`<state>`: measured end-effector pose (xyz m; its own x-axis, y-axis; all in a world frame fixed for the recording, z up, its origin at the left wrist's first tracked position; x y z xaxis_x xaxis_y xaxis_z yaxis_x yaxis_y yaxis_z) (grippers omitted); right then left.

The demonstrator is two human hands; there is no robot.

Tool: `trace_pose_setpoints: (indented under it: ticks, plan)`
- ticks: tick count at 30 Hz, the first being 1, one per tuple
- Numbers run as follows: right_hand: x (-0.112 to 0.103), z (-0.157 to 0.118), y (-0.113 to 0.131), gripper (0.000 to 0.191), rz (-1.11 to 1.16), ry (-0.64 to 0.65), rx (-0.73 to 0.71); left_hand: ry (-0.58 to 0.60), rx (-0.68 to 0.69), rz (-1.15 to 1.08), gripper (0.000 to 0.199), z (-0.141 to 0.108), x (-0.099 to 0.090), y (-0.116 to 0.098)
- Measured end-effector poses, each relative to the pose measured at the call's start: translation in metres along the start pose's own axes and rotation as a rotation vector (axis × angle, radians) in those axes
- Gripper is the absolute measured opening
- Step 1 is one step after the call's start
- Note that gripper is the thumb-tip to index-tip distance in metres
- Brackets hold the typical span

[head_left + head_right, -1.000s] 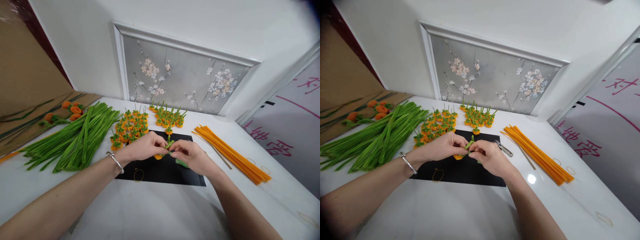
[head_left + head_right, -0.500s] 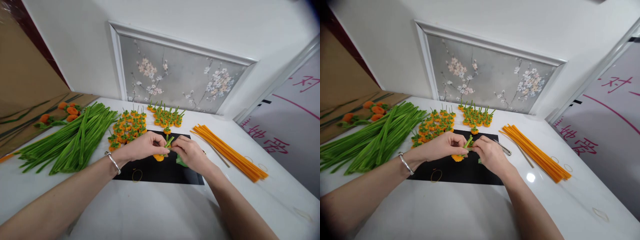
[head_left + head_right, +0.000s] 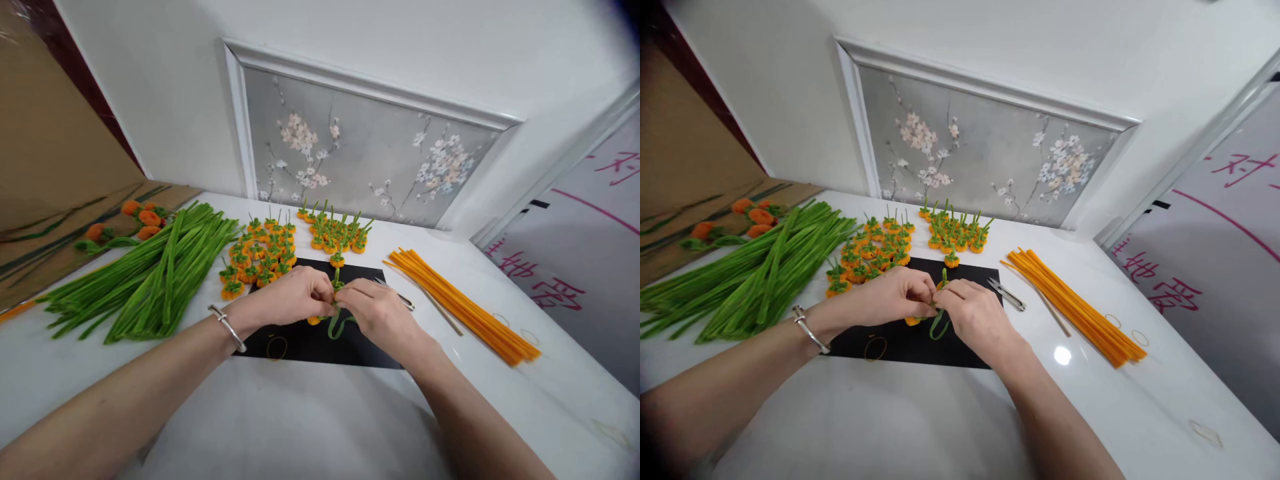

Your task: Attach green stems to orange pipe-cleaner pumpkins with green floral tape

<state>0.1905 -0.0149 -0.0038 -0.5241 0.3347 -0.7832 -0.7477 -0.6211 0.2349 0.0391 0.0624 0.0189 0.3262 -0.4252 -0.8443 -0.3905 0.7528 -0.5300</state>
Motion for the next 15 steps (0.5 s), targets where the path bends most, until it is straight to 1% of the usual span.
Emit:
trace_pose_setpoints:
  ticks: [3, 5, 7, 10, 13, 15]
  plan:
    - [0.002, -0.001, 0.0, 0.023, -0.114, -0.036, -0.005, -0.147, 0.051, 0.109, 0.014, 0.0, 0.0, -0.004]
    - [0.001, 0.0, 0.001, 0.023, -0.121, -0.05, 0.009, -0.237, 0.066, 0.145, 0.012, 0.0, 0.001, -0.006]
    - [-0.002, 0.001, 0.002, 0.022, -0.109, -0.063, 0.034, -0.289, 0.074, 0.187, 0.014, -0.001, 0.003, -0.007]
    - [-0.005, 0.002, 0.002, 0.019, -0.075, -0.087, 0.072, -0.296, 0.093, 0.245, 0.017, -0.002, 0.002, -0.01]
    - [-0.008, 0.002, 0.0, 0.017, -0.032, -0.119, 0.102, -0.251, 0.077, 0.283, 0.016, -0.004, 0.0, -0.013]
    - [-0.009, 0.002, -0.001, 0.018, -0.03, -0.115, 0.106, -0.217, 0.053, 0.318, 0.015, -0.005, -0.002, -0.015]
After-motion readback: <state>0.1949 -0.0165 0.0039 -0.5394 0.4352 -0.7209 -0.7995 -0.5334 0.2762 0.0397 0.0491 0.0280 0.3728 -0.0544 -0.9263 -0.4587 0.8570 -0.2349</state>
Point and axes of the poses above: each hand's wrist, its own z-axis towards the middle knuckle, its own x-axis out of the palm, y = z × x, the point moved 2 cm from there along z, towards the middle knuckle, and after that the axes turned 8 degrees about z, right-handed, at the moved point
